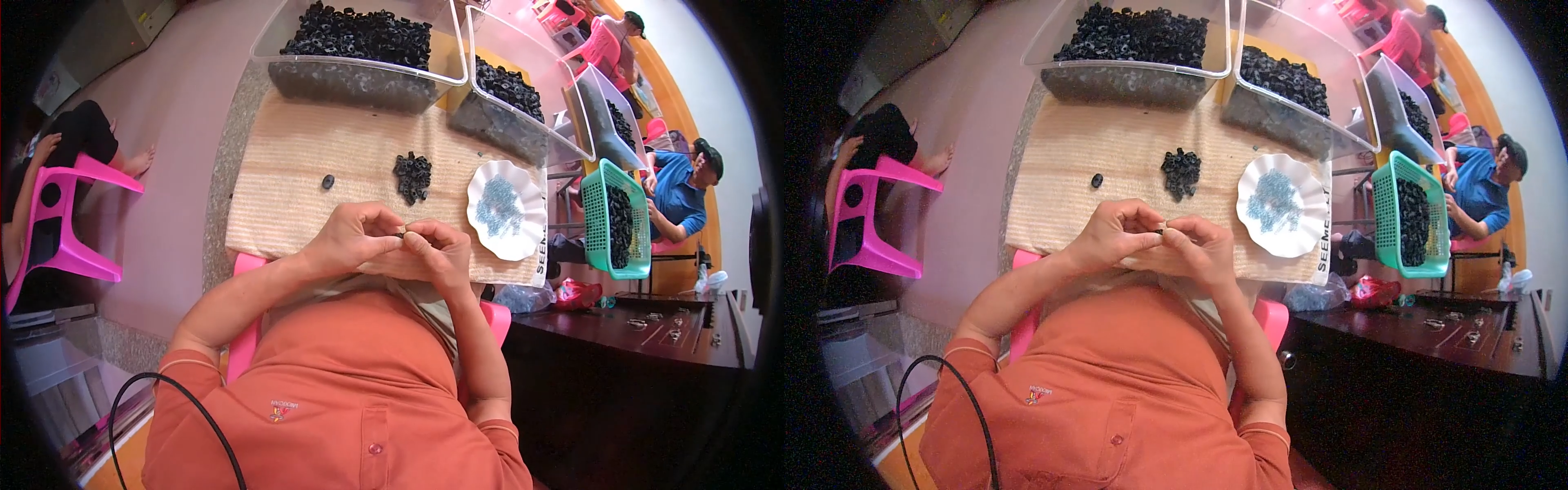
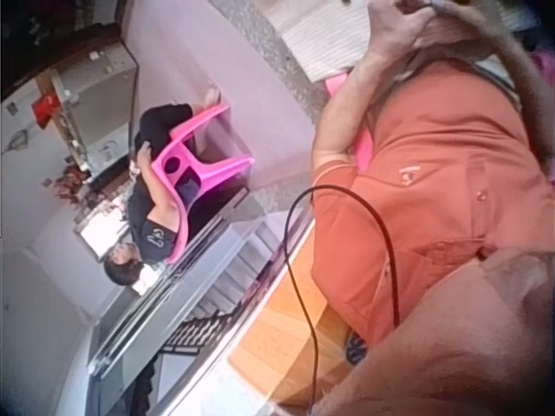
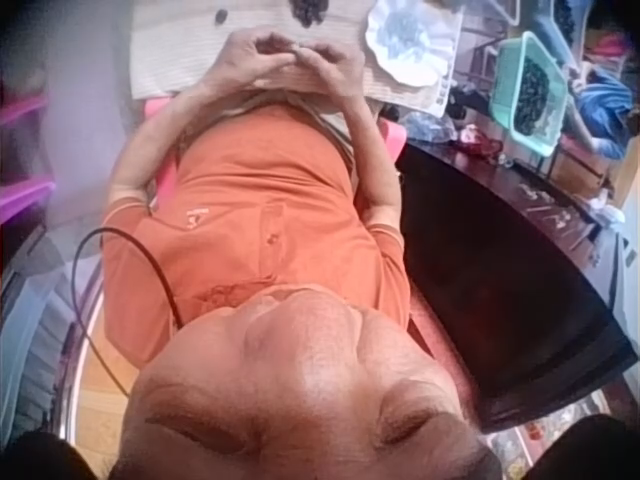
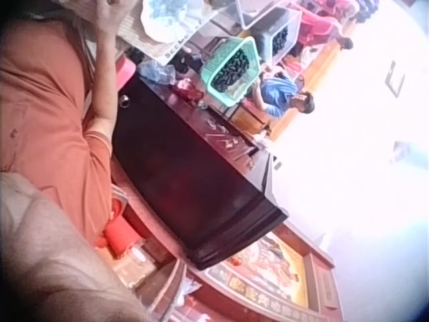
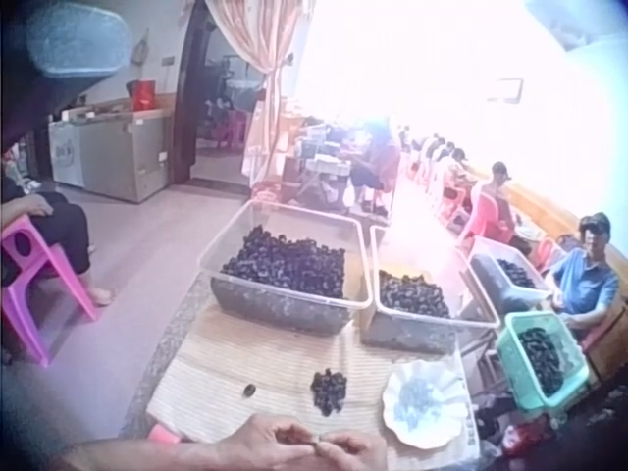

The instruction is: The person assembles small components by hand, inserting pins into black plastic pieces on the table, and reaches into a container to grab more pieces.

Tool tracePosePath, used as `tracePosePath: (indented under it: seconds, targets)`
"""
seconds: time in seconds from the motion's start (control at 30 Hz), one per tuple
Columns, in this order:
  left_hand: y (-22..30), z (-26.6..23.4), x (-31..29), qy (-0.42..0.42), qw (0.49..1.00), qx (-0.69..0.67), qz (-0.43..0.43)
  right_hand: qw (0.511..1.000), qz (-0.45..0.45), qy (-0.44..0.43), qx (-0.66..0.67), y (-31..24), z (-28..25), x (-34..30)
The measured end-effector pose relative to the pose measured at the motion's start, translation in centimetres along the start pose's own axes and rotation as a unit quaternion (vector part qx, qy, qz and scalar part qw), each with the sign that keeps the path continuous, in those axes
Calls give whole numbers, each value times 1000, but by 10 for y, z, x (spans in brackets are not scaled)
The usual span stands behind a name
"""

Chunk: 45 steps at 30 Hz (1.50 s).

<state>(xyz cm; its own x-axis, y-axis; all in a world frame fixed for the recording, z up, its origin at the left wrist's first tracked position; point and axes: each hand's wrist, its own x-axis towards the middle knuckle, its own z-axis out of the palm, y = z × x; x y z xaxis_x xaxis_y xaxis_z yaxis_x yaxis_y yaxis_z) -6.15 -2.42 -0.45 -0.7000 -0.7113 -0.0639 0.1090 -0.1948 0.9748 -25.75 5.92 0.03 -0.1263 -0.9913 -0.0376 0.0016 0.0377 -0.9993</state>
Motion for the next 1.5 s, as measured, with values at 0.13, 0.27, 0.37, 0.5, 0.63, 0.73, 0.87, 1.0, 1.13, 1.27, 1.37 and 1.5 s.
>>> tracePosePath:
  seconds: [0.13, 0.27, 0.37, 0.5, 0.63, 0.73, 0.87, 1.0, 1.13, 1.27, 1.37, 1.5]
  targets:
    - [3, -1, 2, 10, 1000, -19, 2, 995, -96, 12, -37, 6, 6, 0]
    - [8, -3, 2, 29, 999, -20, -12, 946, -220, 5, -239, -11, 12, -3]
    - [9, -3, 3, 25, 999, -39, -12, 896, -291, 26, -336, -9, 17, -3]
    - [4, -3, 4, 17, 999, -38, -10, 841, -361, 99, -391, 5, 24, 0]
    - [1, -2, 3, 17, 997, -67, -14, 820, -385, 109, -410, -2, 26, -1]
    - [-3, -2, 3, 16, 997, -71, -13, 832, -373, 77, -404, 4, 25, -2]
    - [1, -2, 2, 12, 998, -60, -16, 837, -373, 71, -393, 4, 22, -1]
    - [11, 1, 2, 7, 1000, -26, -12, 874, -334, 70, -347, -1, 19, 0]
    - [21, 7, 5, 46, 999, 20, 17, 929, -251, 81, -258, -2, 17, -5]
    - [40, 12, 23, 67, 990, 91, 81, 949, -229, 102, -189, 5, 14, -1]
    - [85, 27, 56, 66, 956, 245, 148, 950, -216, 109, -197, 5, 15, -1]
    - [150, 43, 152, 71, 833, 410, 365, 953, -224, 98, -180, 7, 12, -5]
